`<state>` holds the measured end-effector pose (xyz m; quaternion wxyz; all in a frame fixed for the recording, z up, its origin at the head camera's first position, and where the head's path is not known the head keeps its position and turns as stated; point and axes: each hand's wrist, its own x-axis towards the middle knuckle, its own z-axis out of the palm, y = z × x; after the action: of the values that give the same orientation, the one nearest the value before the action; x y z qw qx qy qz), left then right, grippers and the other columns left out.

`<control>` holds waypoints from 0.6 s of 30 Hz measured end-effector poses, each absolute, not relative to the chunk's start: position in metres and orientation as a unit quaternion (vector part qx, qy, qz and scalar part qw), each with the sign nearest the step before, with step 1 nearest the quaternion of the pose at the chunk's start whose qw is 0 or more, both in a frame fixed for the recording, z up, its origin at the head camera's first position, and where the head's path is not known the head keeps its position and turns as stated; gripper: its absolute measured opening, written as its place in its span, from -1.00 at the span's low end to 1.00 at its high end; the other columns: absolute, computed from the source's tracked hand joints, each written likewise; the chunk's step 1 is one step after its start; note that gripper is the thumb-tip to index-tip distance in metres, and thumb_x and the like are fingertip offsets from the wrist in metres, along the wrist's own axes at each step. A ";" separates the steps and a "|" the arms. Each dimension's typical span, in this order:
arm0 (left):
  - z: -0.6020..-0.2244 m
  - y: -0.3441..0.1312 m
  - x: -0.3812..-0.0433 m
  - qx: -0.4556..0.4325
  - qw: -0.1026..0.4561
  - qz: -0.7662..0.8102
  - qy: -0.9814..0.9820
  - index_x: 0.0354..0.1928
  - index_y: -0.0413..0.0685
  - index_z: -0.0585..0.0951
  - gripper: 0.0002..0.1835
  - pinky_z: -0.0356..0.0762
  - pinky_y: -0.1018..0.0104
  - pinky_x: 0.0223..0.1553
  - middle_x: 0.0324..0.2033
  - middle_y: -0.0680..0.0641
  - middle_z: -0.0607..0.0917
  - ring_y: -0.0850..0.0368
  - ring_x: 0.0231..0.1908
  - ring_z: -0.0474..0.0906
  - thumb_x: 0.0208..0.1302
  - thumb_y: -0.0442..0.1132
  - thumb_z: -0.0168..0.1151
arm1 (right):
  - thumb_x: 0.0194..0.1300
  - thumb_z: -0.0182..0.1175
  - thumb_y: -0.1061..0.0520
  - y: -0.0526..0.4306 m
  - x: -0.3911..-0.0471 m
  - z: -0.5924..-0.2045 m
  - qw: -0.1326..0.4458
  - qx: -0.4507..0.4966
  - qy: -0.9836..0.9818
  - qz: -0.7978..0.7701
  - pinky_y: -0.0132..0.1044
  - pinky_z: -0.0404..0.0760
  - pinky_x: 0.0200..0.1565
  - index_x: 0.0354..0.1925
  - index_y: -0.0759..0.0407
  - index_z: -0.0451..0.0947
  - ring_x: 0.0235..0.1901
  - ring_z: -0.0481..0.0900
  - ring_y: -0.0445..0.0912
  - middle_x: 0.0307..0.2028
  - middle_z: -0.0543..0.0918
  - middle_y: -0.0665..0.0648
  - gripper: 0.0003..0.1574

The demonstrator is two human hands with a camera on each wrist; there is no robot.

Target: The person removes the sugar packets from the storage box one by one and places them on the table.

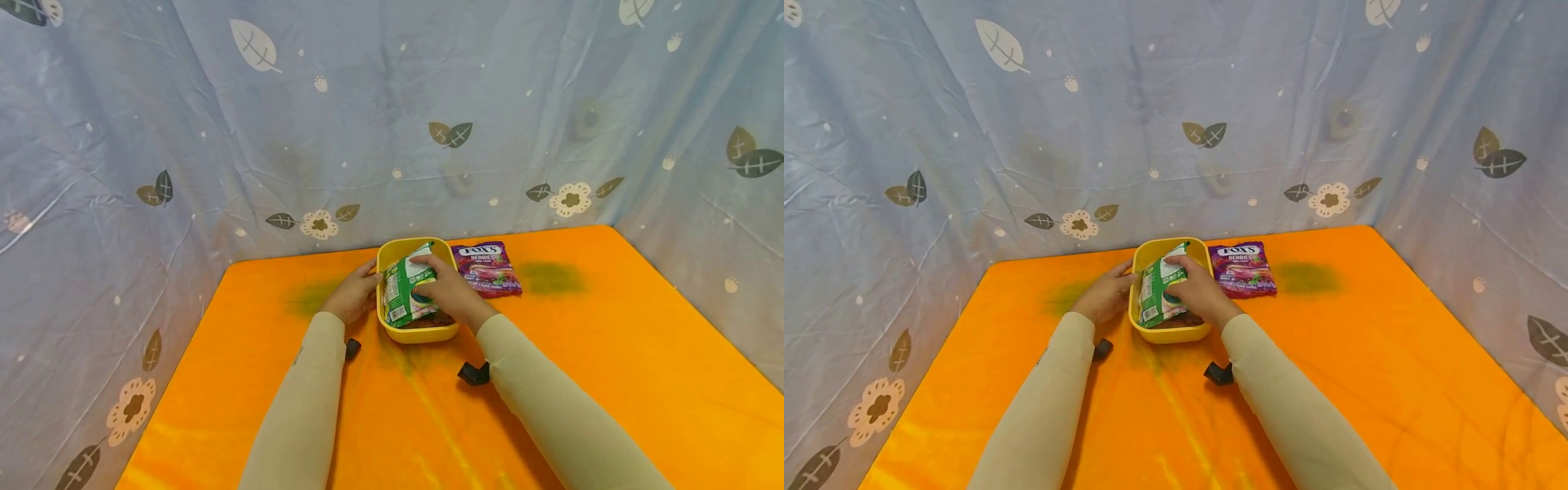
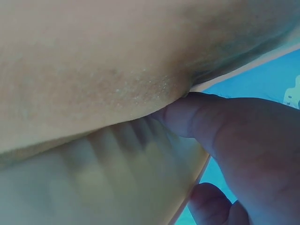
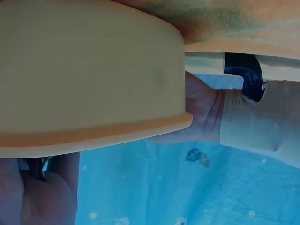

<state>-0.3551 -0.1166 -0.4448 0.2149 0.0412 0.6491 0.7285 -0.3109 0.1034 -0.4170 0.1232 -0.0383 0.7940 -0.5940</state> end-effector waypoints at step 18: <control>-0.444 -0.119 -0.356 0.043 0.229 0.728 0.645 0.50 0.24 0.05 -0.40 0.41 0.03 0.12 0.23 -0.06 0.42 0.00 0.13 0.47 0.51 -0.18 -0.07 | 0.26 0.24 0.25 0.097 -0.320 -0.420 0.154 -0.017 0.781 -0.605 -0.13 0.65 -0.24 0.29 -0.35 0.32 -0.07 0.54 0.10 0.19 0.29 0.08 -0.24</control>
<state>-0.3558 -0.1189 -0.4440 0.2287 0.0428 0.6453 0.7276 -0.3198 0.0970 -0.4202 0.1540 -0.0169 0.7807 -0.6054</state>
